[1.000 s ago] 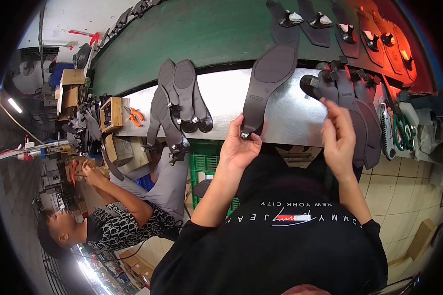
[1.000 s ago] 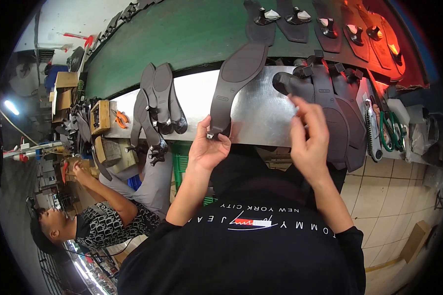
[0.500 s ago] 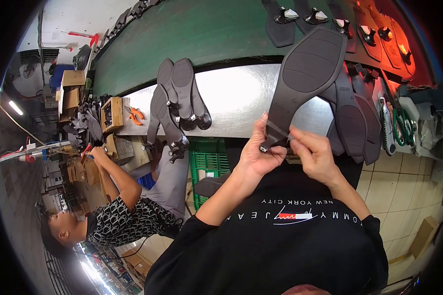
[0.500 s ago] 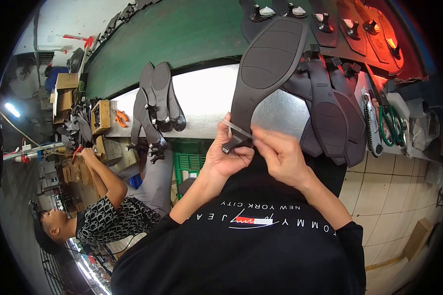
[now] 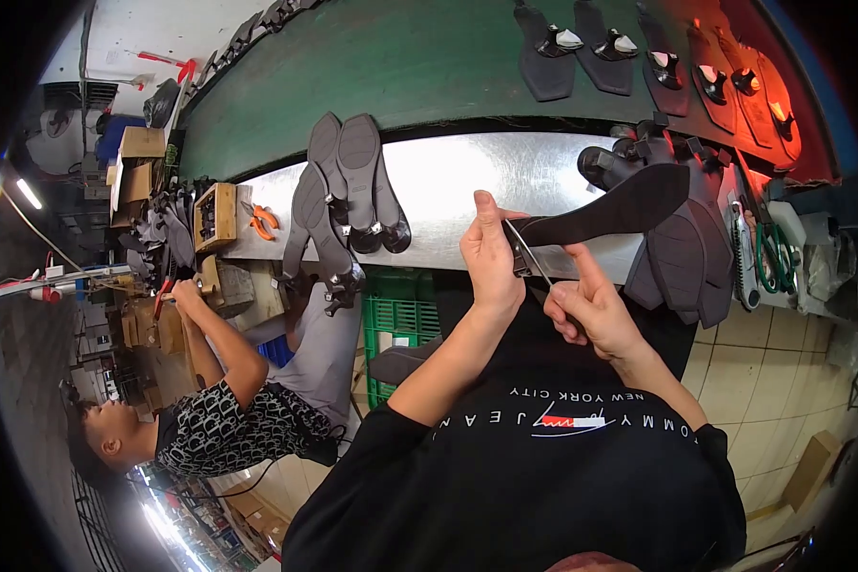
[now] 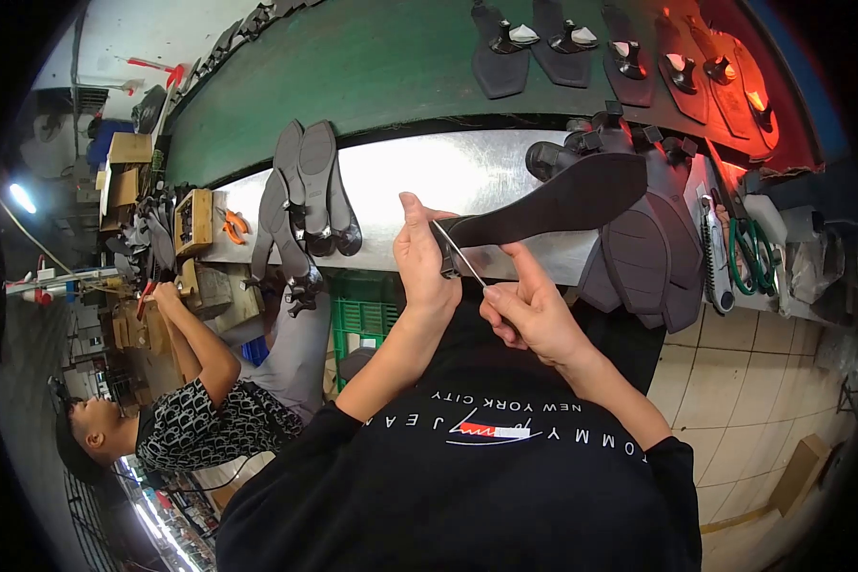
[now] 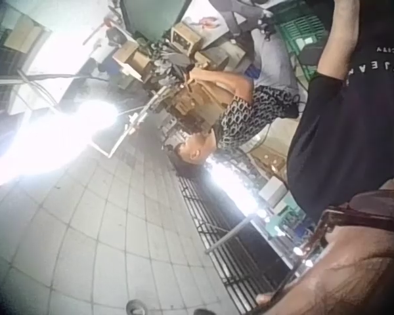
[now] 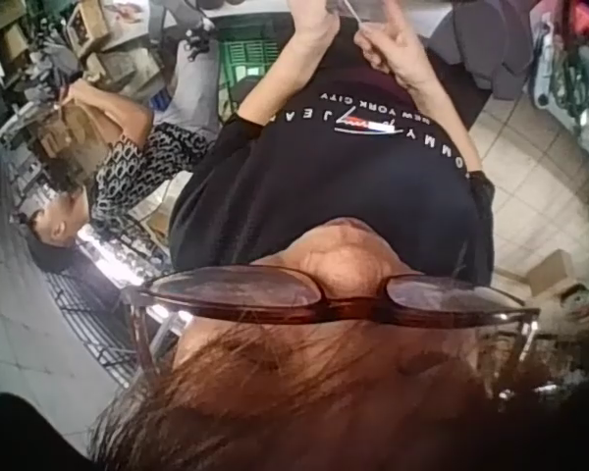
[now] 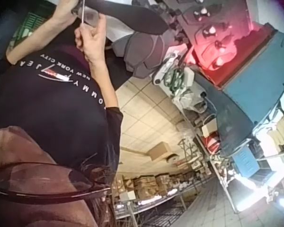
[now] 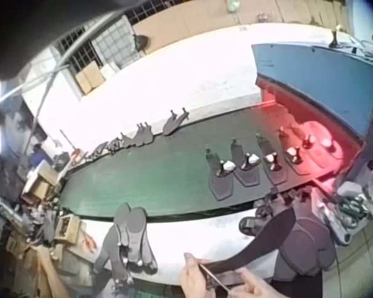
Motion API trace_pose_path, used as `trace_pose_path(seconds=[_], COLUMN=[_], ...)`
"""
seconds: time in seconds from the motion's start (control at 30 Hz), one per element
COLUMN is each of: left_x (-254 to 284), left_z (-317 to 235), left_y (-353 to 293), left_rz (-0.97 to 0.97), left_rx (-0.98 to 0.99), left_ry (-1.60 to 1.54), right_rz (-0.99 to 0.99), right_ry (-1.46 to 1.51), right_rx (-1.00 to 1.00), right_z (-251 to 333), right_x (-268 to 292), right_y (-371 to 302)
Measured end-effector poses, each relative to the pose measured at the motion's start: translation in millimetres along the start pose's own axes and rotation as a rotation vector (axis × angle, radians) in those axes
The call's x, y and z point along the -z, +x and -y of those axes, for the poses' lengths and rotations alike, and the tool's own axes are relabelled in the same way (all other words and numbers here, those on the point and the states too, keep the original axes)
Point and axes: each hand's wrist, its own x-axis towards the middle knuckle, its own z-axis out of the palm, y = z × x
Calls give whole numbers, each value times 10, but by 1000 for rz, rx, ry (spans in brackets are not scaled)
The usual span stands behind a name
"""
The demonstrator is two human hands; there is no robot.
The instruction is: The recorder is assembling high-heeled sandals by attaching straps to the soles and trimming excess material.
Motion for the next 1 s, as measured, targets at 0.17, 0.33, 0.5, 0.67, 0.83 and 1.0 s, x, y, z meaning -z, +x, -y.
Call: trace_pose_path(seconds=[0.17,0.33,0.5,0.67,0.83,1.0], left_x=[112,83,51,136,146,175], left_z=[35,-34,-163,-170,-132,-197], left_y=[30,13,40,67,109,188], left_rz=[75,56,57,154,195,184], left_rx=[-89,12,274,187,178,505], left_ry=[44,-36,-149,-62,-156,-338], right_rz=[-64,25,-280,-271,-177,-41], right_ry=[231,263,-873,-1139,-1060,-1016], right_rx=[-8,38,603,734,769,740], right_z=[47,171,58,111,79,69], right_x=[29,136,119,41,7,-108], right_y=[32,-27,18,-2,-14,-81])
